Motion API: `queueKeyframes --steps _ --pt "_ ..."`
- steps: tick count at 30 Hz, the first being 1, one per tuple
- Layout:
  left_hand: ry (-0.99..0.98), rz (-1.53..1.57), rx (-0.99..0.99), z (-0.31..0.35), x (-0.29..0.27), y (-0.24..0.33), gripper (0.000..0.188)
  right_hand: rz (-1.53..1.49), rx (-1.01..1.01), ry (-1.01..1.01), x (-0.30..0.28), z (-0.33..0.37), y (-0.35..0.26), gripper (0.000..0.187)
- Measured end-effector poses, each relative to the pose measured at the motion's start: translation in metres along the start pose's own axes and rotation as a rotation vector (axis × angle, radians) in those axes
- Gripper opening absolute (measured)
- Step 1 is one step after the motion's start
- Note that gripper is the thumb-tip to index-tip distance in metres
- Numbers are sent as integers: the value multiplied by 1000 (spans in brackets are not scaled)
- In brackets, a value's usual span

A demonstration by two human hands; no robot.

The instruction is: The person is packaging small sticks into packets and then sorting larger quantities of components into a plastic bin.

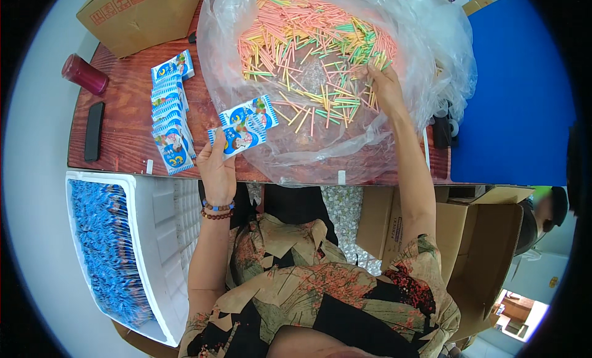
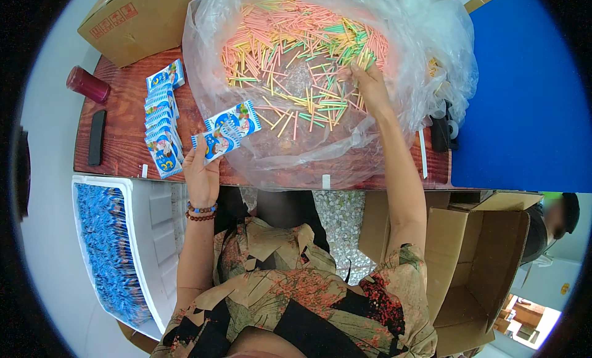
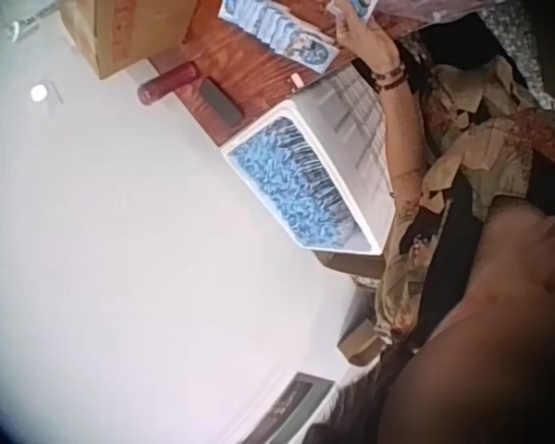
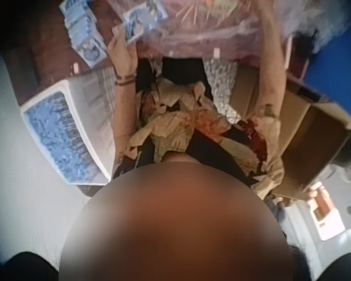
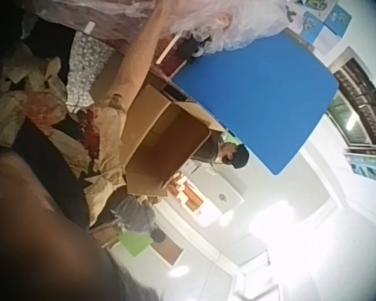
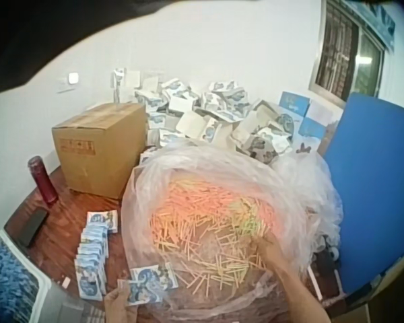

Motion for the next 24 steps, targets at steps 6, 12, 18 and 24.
queueKeyframes --steps 6,12,18,24 --pt "23 14 -1 3 -4 2 18 -123 30 90 74 10 -15 25" --pt "37 61 -26 3 -2 2 16 332 -325 22 134 20 -22 25" --pt "47 58 -36 1 -3 1 16 540 -331 -49 129 23 -5 26" --pt "30 60 -38 0 -1 -1 16 533 -262 -68 127 27 -21 29"
Point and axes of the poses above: each hand's wrist, its own z-axis away from the middle knuckle, its own x-axis out of the palm, y = z × x, the point moved 7 cm from there along -z, towards the middle knuckle
